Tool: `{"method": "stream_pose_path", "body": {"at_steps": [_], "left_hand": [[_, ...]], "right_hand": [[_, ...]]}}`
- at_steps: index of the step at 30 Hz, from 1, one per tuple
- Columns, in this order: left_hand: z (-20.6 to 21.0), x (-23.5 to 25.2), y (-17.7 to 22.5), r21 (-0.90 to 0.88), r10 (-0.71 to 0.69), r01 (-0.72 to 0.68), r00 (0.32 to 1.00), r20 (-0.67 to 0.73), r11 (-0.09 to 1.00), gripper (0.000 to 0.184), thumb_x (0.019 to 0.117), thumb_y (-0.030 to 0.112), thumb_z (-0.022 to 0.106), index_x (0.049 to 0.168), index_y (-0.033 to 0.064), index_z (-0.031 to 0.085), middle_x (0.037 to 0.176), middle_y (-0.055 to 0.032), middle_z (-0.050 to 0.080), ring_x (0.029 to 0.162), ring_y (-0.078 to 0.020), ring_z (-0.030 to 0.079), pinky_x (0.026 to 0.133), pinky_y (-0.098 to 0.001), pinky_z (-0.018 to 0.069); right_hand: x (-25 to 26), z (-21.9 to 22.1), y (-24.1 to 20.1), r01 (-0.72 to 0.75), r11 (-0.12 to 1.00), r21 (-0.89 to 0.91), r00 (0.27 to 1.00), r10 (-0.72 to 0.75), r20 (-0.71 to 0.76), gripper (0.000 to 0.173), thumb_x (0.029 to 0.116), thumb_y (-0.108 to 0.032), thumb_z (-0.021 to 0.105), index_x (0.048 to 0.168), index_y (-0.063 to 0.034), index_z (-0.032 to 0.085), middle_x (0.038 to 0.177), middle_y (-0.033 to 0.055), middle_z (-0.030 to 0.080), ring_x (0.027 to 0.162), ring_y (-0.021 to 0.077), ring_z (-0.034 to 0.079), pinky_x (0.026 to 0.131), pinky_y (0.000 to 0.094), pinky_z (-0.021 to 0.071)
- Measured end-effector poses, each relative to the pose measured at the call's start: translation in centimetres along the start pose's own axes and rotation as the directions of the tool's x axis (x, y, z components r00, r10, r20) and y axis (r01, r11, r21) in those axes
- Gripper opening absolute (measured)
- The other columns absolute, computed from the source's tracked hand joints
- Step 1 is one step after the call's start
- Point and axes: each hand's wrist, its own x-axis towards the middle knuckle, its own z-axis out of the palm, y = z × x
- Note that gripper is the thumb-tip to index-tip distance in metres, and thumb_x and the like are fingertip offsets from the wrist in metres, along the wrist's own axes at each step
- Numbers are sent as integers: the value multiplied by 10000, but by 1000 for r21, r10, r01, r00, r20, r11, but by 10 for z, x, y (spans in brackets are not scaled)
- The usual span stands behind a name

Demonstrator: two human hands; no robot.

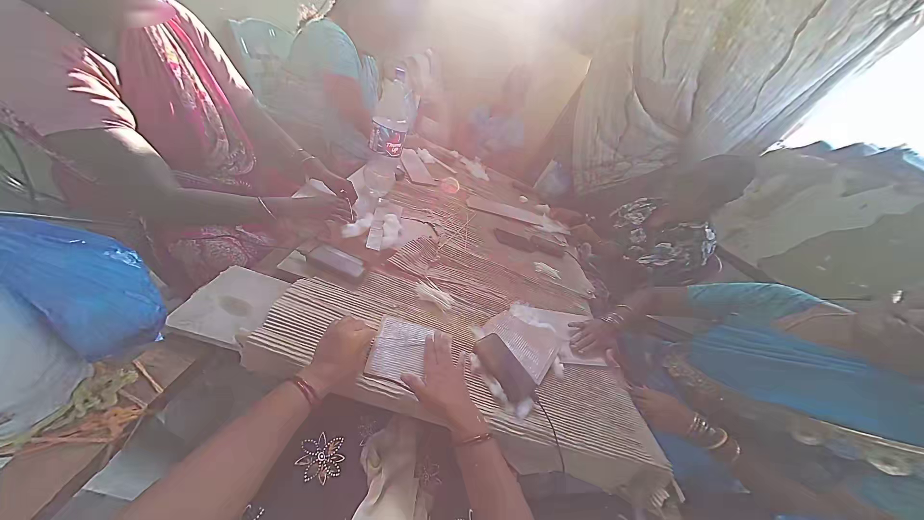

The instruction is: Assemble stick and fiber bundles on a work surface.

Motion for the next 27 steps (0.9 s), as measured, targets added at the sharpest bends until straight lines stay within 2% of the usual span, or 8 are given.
{"method": "stream_pose_path", "body": {"at_steps": [4, 7, 10, 15, 19, 22, 25, 27], "left_hand": [[-3, -1, 6, 53, -64, 57, 990, 126, 997, 303, 1049, 86, 483, 1155, -44, 736, 1211, -253, 696, 1232, -432, 613, 1073, -567, 435], [-13, 1, 6, 44, -96, 89, 975, 200, 995, 321, 1062, 87, 456, 1206, -36, 715, 1255, -243, 677, 1278, -412, 582, 1110, -555, 398], [-16, 3, 7, 30, -92, 88, 981, 173, 996, 307, 1051, 61, 479, 1217, -38, 717, 1251, -250, 680, 1271, -419, 589, 1132, -549, 388], [-13, 4, 6, 68, -95, 82, 972, 214, 994, 299, 1045, 40, 475, 1193, -40, 722, 1252, -252, 671, 1274, -423, 577, 1120, -553, 393], [-24, 5, 7, 79, -108, 87, 939, 326, 993, 291, 1052, 67, 484, 1186, -55, 712, 1267, -256, 655, 1302, -419, 550, 1152, -549, 359], [-31, 6, 5, 91, -80, 45, 902, 424, 995, 284, 1047, 94, 514, 1173, -60, 717, 1275, -263, 645, 1312, -420, 536, 1163, -545, 342], [-35, 7, 5, 111, -66, 21, 903, 424, 994, 280, 1047, 99, 519, 1147, -58, 727, 1249, -257, 662, 1295, -411, 553, 1162, -533, 344], [-33, 7, 9, 126, -88, 45, 929, 361, 991, 290, 1052, 90, 499, 1153, -62, 724, 1244, -263, 664, 1283, -417, 564, 1151, -542, 353]], "right_hand": [[10, 7, -15, 13, 997, -73, 999, -9, 47, 983, 966, -747, 400, 1653, -85, 164, 1735, 123, 65, 1602, 323, -3, 1198, 714, -23], [12, 4, -26, -22, 999, -27, 1000, 22, 10, 924, 964, -747, 407, 1660, -175, 201, 1733, 129, 72, 1599, 347, -2, 1177, 749, -32], [25, -8, -35, -32, 999, -32, 999, 32, -13, 948, 960, -745, 421, 1661, -154, 181, 1736, 124, 51, 1601, 330, -9, 1185, 734, -37], [44, -9, -40, 17, 998, -62, 993, -10, 119, 951, 971, -747, 398, 1665, -147, 146, 1738, 107, 55, 1602, 327, -6, 1181, 741, -55], [20, -2, -41, 20, 996, -81, 992, -10, 126, 1014, 932, -784, 431, 1668, -156, 125, 1735, 131, 34, 1599, 345, -22, 1181, 737, -58], [-10, 2, -42, 4, 993, -121, 990, 12, 137, 1074, 889, -852, 388, 1663, -143, 164, 1729, 126, 118, 1598, 345, 42, 1173, 757, -27], [-25, -11, -47, -33, 995, -90, 985, 48, 165, 986, 927, -818, 372, 1650, -162, 240, 1717, 110, 190, 1594, 327, 110, 1182, 749, -23], [-11, -22, -42, -49, 998, -50, 991, 55, 122, 918, 956, -775, 381, 1659, -210, 211, 1728, 106, 140, 1596, 343, 73, 1182, 749, -7]]}}
